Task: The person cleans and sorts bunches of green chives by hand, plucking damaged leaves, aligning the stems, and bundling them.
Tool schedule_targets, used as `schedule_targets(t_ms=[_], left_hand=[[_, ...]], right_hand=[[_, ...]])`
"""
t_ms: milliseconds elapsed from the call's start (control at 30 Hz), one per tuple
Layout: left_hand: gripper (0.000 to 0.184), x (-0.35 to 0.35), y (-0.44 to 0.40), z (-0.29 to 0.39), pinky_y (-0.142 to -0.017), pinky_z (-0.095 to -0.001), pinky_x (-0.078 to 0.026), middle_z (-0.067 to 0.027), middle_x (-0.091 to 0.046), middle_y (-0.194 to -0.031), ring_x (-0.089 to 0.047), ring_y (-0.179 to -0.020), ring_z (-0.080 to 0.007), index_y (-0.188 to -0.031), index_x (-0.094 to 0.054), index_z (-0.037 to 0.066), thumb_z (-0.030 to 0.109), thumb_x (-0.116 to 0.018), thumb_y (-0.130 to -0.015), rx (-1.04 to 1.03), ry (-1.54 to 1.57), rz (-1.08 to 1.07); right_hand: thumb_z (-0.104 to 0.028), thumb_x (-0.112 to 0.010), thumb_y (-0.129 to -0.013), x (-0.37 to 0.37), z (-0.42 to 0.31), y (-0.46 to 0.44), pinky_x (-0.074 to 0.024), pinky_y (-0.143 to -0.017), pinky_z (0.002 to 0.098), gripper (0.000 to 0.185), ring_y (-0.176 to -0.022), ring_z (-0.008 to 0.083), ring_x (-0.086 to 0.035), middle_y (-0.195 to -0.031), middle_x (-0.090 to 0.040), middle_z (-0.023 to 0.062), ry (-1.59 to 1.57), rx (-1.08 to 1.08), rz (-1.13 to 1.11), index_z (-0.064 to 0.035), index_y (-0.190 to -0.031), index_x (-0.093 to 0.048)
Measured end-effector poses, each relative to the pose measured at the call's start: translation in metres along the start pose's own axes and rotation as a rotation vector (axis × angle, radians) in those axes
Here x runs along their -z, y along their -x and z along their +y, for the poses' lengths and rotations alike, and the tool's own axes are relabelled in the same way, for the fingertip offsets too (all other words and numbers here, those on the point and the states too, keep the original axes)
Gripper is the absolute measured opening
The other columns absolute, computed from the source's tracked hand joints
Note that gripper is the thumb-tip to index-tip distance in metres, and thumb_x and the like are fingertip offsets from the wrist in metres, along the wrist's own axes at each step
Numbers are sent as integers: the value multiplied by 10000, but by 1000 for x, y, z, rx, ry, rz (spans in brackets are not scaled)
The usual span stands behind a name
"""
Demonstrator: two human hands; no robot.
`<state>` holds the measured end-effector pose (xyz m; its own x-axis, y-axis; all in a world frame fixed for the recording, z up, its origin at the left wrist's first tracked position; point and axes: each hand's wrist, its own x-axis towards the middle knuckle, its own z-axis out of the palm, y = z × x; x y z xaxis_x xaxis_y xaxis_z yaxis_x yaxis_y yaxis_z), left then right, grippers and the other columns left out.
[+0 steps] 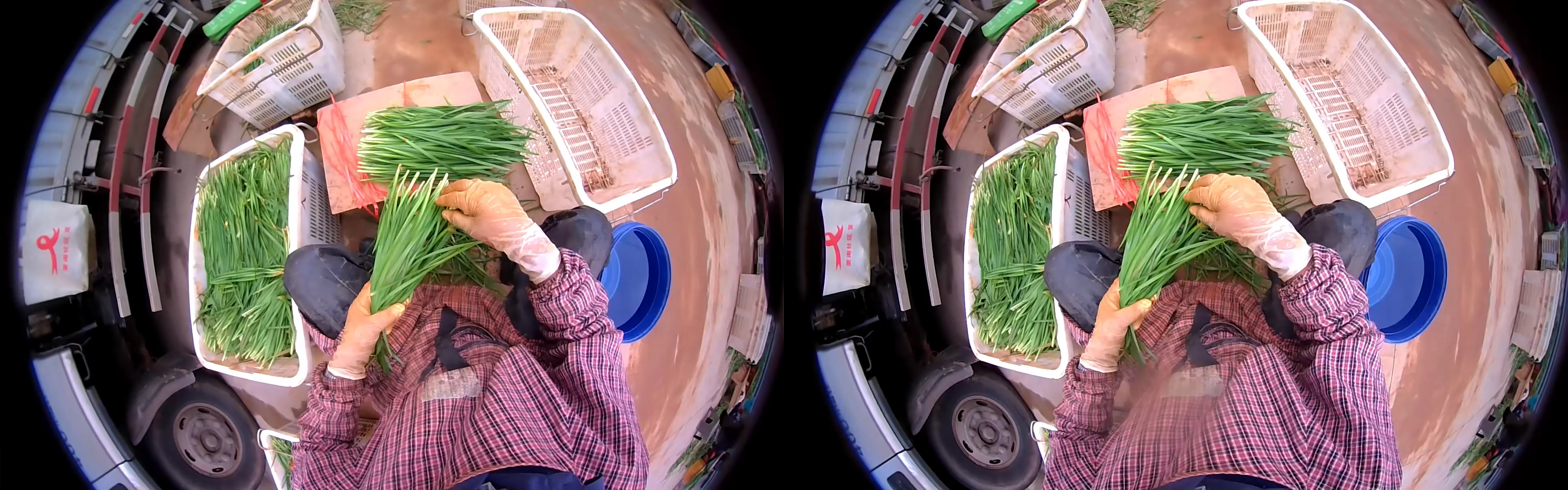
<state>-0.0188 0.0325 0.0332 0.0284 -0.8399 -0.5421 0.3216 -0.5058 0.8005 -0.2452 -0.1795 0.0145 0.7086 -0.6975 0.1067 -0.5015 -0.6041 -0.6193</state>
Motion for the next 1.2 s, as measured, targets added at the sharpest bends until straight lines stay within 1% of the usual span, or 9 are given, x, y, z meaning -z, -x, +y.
schedule_targets(t_ms=[267, 467, 700, 767, 833, 900, 967, 1067, 1200], left_hand=[[518, 2, 2, 13, -578, -181, -426, -34, -699, -1068, -561, -748, -40, -1357, -563, 45, 110, -755, -880, 50, -10, -20], [513, -1, 3, 18, -547, -170, -396, -57, -703, -1050, -519, -688, -28, -1343, -550, 22, 91, -754, -878, 50, -37, -14], [566, -5, 1, 16, -573, -172, -408, -59, -715, -1088, -543, -735, -27, -1403, -541, 34, 91, -752, -881, 22, -50, -10], [593, 0, 3, 18, -1037, -293, -482, -74, -666, -1255, -633, -1132, -143, -1467, -503, 2, -10, -691, -905, 84, -20, -25], [590, 2, 5, 19, -1025, -286, -485, -67, -668, -1249, -634, -1120, -140, -1465, -506, 2, -13, -689, -904, 74, -32, 4], [587, 2, 5, 18, -1012, -280, -489, -60, -671, -1244, -634, -1108, -136, -1463, -510, 3, -15, -687, -903, 68, -48, 21], [523, -2, 2, 14, -551, -176, -378, -40, -700, -1028, -510, -673, -30, -1366, -567, 29, 111, -745, -881, 6, -58, 61], [483, -2, 0, 14, -543, -174, -371, -36, -693, -1006, -490, -641, -24, -1330, -580, 25, 102, -737, -880, 22, -51, 63], [496, 5, -3, 14, -781, -206, -478, -17, -683, -1134, -605, -920, -70, -1373, -573, 31, 81, -718, -901, 67, -42, 27]], right_hand=[[-233, -763, -835, -22, -14, -5, -527, -727, 387, 92, -867, 214, -695, -966, -725, -29, 265, 425, 60, -168, -890, -729], [-203, -735, -873, -18, 0, -8, -532, -753, 398, 101, -850, 289, -697, -927, -723, 37, 125, 93, 97, -127, -928, -700], [-228, -648, -1003, -22, 48, -31, -577, -770, 334, 174, -868, 206, -734, -972, -729, 75, -1334, -657, 274, -69, -1062, -610], [-217, -646, -1002, -19, 62, -31, -581, -768, 351, 179, -856, 229, -731, -981, -717, 85, -1453, -648, 474, -63, -1087, -609], [-210, -650, -999, -6, 89, -28, -583, -767, 365, 218, -856, 233, -711, -990, -707, 100, -1576, -500, 665, -45, -1134, -606], [-232, -665, -1000, 15, 95, -22, -563, -758, 340, 222, -863, 195, -698, -967, -711, 77, -1349, -605, 664, -55, -1127, -623], [-248, -675, -998, 35, 76, -11, -551, -769, 325, 235, -872, 183, -695, -976, -721, 68, -1120, -623, 373, -55, -1129, -650], [-306, -723, -963, 36, 15, 19, -535, -874, 327, 304, -959, 216, -703, -1070, -758, 75, -484, -467, -115, -96, -1183, -740], [-267, -787, -843, -5, -28, 36, -551, -865, 414, 292, -996, 311, -697, -1056, -730, 92, -165, 87, -175, -99, -1080, -753]])
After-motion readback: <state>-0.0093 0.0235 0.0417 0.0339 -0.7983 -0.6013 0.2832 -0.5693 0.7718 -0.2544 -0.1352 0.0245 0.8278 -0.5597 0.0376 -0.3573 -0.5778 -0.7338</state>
